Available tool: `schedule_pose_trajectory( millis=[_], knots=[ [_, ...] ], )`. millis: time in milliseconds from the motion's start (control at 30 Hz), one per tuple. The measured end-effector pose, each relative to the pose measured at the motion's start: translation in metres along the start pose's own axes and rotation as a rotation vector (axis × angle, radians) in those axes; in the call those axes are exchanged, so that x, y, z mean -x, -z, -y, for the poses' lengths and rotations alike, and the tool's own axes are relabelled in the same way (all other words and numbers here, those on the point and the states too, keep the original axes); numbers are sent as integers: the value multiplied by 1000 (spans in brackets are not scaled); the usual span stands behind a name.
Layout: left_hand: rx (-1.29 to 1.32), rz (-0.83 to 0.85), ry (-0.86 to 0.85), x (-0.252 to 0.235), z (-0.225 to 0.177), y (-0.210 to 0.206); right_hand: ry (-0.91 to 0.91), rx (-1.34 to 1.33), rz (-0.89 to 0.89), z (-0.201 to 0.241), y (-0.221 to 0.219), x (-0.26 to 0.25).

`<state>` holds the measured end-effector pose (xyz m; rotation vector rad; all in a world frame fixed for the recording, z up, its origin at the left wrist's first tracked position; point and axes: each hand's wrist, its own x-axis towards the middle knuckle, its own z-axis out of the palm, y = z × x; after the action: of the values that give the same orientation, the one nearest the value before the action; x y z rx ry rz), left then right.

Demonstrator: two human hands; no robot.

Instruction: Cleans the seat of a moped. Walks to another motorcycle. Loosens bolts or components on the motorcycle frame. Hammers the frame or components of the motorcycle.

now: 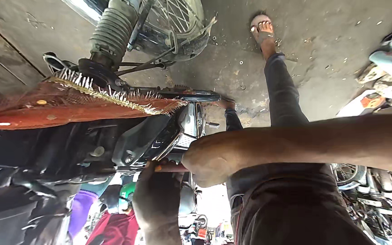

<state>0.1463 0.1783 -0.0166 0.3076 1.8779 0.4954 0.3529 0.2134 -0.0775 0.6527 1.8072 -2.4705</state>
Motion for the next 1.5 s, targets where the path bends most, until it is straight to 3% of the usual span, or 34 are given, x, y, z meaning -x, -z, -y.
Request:
schedule_pose_trajectory(
  millis=[133,233,333,433,567,767,867,967,1033,1133,1267,1367,1500],
  knots=[
    [53,-84,124,5,40,13,-106,-101,123,-11,-26,-9],
    [19,-118,304,3,95,31,-164,-234,-11,-53,-93,-40],
    [-31,-201,436,2,157,62,-293,-158,-17,-78,-130,-58],
    [-226,-257,352,9,207,89,-360,-77,-38,-95,-137,-68],
    [-505,-182,154,0,253,121,-352,-35,-131,-121,-148,-103],
    [-740,-146,13,-125,295,152,-240,-16,-423,-133,-176,-152],
    [-959,-278,-23,-201,304,138,-249,12,-510,-138,-176,-157],
    [-1045,-398,-40,-244,313,133,-214,66,-536,-154,-188,-172],
    [-1088,-431,-109,-260,313,117,-165,136,-564,-174,-183,-189],
    [-1099,-564,-202,-256,323,147,-107,205,-622,-199,-192,-237],
    [-865,-857,29,-277,309,183,-65,321,-749,-233,-185,-300],
    [-890,-816,133,-304,325,220,-58,279,-706,-247,-195,-305],
    [-956,-721,145,-302,321,225,-75,203,-696,-257,-208,-263]
  ],
)
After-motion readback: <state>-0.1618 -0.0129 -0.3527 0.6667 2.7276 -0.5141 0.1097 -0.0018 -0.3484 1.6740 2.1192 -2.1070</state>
